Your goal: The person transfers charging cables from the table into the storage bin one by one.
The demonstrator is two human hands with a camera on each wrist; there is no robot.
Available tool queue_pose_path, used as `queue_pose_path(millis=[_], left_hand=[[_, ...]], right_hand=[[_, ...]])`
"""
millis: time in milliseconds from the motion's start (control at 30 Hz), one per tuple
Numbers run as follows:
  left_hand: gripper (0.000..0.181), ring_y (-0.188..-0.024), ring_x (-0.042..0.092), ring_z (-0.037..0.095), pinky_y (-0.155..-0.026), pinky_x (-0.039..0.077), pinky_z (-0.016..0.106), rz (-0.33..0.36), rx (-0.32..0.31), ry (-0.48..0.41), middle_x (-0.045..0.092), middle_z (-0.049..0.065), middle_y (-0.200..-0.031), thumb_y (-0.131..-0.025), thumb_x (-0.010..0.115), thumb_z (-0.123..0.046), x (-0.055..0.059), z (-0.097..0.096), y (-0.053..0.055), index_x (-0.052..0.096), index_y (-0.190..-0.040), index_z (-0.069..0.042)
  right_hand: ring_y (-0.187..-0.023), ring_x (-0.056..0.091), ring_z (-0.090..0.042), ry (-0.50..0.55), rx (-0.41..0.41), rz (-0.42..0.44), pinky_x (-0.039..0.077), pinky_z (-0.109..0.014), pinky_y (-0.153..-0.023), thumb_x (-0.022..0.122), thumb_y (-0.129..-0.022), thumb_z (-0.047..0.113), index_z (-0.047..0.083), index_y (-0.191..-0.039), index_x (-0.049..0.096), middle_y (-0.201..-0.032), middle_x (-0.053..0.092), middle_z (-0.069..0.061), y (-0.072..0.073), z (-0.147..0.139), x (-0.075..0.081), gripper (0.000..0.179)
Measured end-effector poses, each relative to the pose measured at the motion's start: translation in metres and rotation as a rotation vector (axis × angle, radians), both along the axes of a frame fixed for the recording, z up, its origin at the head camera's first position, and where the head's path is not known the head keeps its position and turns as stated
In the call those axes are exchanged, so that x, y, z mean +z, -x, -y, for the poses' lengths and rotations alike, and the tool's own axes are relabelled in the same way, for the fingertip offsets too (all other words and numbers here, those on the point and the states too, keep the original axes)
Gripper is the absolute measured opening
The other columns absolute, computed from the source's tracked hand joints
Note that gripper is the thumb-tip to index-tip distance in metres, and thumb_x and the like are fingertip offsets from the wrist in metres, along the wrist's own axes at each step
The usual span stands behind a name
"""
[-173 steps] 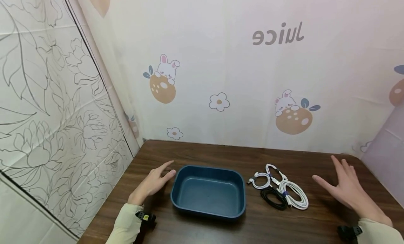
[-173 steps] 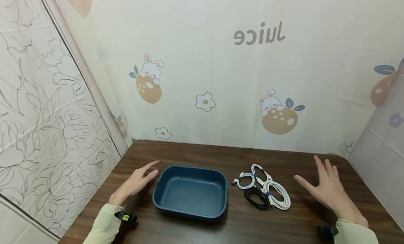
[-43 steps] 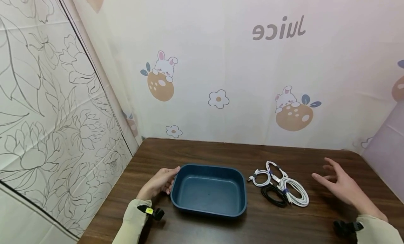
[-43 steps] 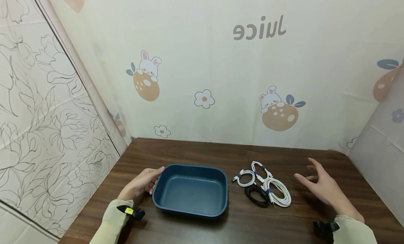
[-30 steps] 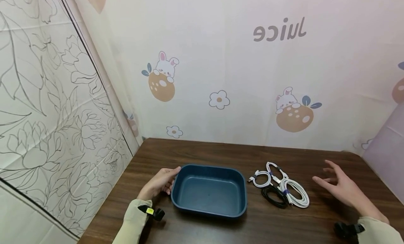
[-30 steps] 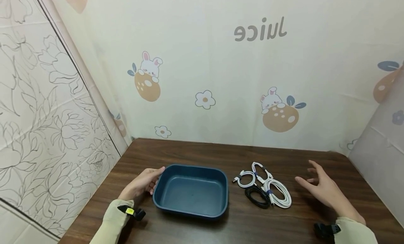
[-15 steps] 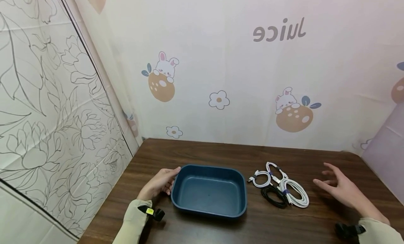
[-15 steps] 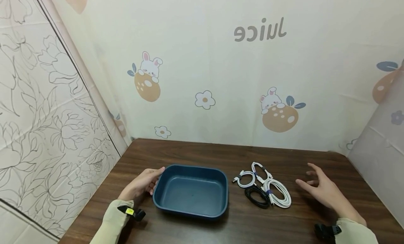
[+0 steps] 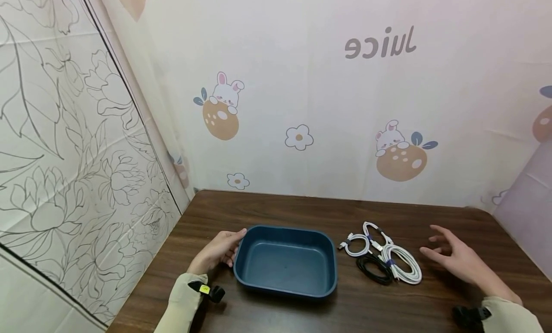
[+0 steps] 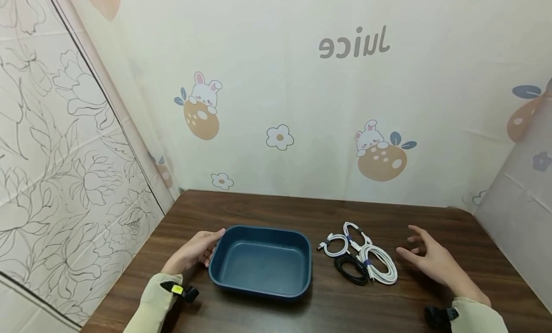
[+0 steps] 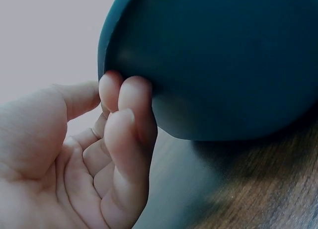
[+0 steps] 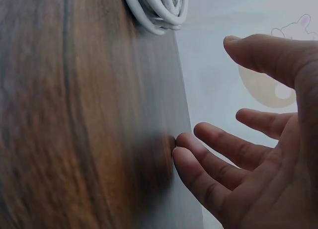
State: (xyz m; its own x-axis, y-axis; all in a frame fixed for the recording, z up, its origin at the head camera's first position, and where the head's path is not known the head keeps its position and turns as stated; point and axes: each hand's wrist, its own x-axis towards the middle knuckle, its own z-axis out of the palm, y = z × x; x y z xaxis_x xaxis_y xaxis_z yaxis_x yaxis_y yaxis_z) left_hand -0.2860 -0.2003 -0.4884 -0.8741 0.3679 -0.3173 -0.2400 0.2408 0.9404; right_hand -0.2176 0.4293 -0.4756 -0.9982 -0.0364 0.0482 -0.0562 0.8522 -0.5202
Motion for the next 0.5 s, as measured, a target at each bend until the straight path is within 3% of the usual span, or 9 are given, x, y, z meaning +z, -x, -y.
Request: queue_pose_path(millis=[133,333,500], left_hand=[[0.054,-0.045,0.051,0.008,-0.044,0.051,0.023,0.006,0.004,0.000,0.054,-0.002,-0.061,-0.100,0.057,-0.060,0.000,0.000,0.000,0.062,-0.080,-0.010],[0.054,-0.045,0.051,0.008,-0.043,0.050,0.023,0.006,0.004,0.007,0.054,-0.002,-0.061,-0.101,0.056,-0.059,0.000,0.000,0.000,0.062,-0.081,-0.010],[0.054,-0.044,0.051,0.008,-0.044,0.050,0.023,0.023,0.014,0.010,0.055,-0.002,-0.060,-0.100,0.057,-0.059,0.000,0.000,0.000,0.062,-0.081,-0.009]], right_hand=[[-0.104,0.065,-0.048,0.005,0.012,0.002,0.056,-0.048,-0.073,0.066,-0.101,0.040,-0.008,-0.153,0.027,-0.130,0.057,-0.037,0.000,0.003,0.001,0.082],[-0.104,0.067,-0.044,0.008,0.027,-0.004,0.055,-0.044,-0.072,0.066,-0.100,0.040,-0.005,-0.151,0.035,-0.127,0.061,-0.032,-0.001,0.009,0.000,0.075],[-0.104,0.068,-0.044,0.013,0.047,-0.002,0.056,-0.054,-0.077,0.064,-0.102,0.040,-0.005,-0.147,0.042,-0.123,0.064,-0.030,-0.002,0.014,0.000,0.068]])
